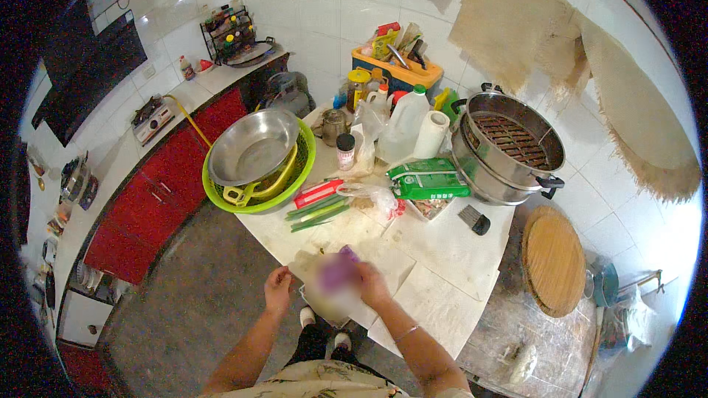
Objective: The person wraps dough in a plastic bag and then wipes the kitchen counter using a purple cloth.
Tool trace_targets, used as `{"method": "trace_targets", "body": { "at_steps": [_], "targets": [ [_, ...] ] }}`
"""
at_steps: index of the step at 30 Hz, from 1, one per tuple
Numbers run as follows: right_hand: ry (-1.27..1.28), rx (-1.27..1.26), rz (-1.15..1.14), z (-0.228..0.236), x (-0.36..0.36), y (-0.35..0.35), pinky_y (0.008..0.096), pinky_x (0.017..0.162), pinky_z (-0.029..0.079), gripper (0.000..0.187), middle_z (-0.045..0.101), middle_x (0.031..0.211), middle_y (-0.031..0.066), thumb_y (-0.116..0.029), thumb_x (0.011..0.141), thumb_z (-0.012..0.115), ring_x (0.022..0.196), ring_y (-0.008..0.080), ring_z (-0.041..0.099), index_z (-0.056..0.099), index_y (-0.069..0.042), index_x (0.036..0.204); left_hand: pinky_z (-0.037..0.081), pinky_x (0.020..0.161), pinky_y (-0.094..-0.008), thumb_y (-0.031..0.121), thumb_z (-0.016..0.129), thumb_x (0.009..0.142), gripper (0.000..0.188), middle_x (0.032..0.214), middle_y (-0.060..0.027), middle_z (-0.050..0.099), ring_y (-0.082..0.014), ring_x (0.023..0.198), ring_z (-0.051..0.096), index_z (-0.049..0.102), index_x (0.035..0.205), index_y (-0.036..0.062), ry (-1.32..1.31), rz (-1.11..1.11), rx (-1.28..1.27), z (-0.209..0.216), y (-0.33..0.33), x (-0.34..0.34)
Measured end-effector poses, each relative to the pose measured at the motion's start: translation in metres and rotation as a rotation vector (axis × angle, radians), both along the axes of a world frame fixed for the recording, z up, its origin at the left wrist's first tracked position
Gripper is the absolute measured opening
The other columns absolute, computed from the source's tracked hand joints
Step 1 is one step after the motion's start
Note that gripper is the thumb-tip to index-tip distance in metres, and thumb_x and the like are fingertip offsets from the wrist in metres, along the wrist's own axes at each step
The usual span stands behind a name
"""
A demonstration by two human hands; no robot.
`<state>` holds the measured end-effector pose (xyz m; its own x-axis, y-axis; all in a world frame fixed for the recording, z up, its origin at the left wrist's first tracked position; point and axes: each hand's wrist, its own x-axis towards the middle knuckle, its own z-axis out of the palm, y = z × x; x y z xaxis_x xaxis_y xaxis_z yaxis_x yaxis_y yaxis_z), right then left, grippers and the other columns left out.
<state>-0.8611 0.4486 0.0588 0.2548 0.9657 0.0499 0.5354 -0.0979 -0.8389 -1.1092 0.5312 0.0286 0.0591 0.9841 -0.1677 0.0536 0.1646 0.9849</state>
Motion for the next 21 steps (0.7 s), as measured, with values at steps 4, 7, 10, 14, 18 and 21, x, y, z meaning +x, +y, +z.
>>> {"method": "trace_targets", "body": {
  "at_steps": [4,7,10,14,18,21],
  "targets": [
    [0.071,0.027,-0.282,0.050,0.046,-0.003,0.0404,0.094,0.044,0.045,0.058,0.115,0.0201,-0.023,0.081,0.064,0.108,0.0323,0.055,0.055,-0.002,0.119,0.049,0.063,-0.0279,0.011,0.054,0.091,0.024,0.096,-0.0028,0.061,-0.0128,0.079,0.060,0.057,0.115,0.0053,0.013,-0.028,-0.096,0.003,-0.007,-0.016],
    [-0.160,-0.008,-0.301,0.016,0.066,0.015,0.0431,0.103,0.036,0.057,0.051,0.127,0.0239,-0.029,0.078,0.066,0.120,0.0360,0.047,0.051,-0.001,0.125,0.048,0.062,-0.0280,0.013,0.054,0.092,0.024,0.096,-0.0026,0.061,-0.0130,0.079,0.060,0.057,0.115,0.0047,-0.031,-0.027,-0.144,0.010,-0.015,-0.023],
    [-0.612,-0.107,-0.377,0.005,0.024,0.039,0.0482,0.106,0.029,0.067,0.046,0.130,0.0275,-0.033,0.076,0.068,0.124,0.0406,0.040,0.044,-0.004,0.131,0.048,0.062,-0.0277,0.014,0.054,0.092,0.025,0.096,-0.0032,0.061,-0.0136,0.080,0.061,0.057,0.115,0.0037,-0.015,-0.002,-0.164,0.016,-0.020,-0.029],
    [-0.543,-0.047,-0.142,-0.015,-0.049,0.066,0.0511,0.109,0.023,0.060,0.040,0.136,0.0217,-0.032,0.076,0.066,0.128,0.0408,0.034,0.048,-0.011,0.129,0.049,0.064,-0.0277,0.015,0.054,0.093,0.025,0.098,-0.0048,0.061,-0.0144,0.083,0.061,0.057,0.115,0.0030,0.033,0.021,-0.232,0.025,-0.025,-0.031],
    [-0.548,-0.026,0.324,0.007,-0.089,0.062,0.0455,0.101,0.035,0.043,0.049,0.126,0.0150,-0.025,0.077,0.064,0.121,0.0342,0.044,0.057,-0.011,0.117,0.049,0.066,-0.0275,0.014,0.054,0.093,0.024,0.097,-0.0053,0.061,-0.0145,0.080,0.061,0.058,0.113,0.0024,0.014,0.025,-0.194,0.008,-0.020,-0.034],
    [0.042,-0.081,0.472,0.034,-0.071,0.042,0.0414,0.093,0.044,0.045,0.057,0.115,0.0161,-0.019,0.071,0.068,0.108,0.0339,0.054,0.059,-0.008,0.113,0.049,0.065,-0.0276,0.013,0.053,0.093,0.021,0.095,-0.0049,0.062,-0.0145,0.076,0.061,0.058,0.110,0.0022,-0.030,0.041,-0.154,0.006,-0.016,-0.032]
  ]
}}
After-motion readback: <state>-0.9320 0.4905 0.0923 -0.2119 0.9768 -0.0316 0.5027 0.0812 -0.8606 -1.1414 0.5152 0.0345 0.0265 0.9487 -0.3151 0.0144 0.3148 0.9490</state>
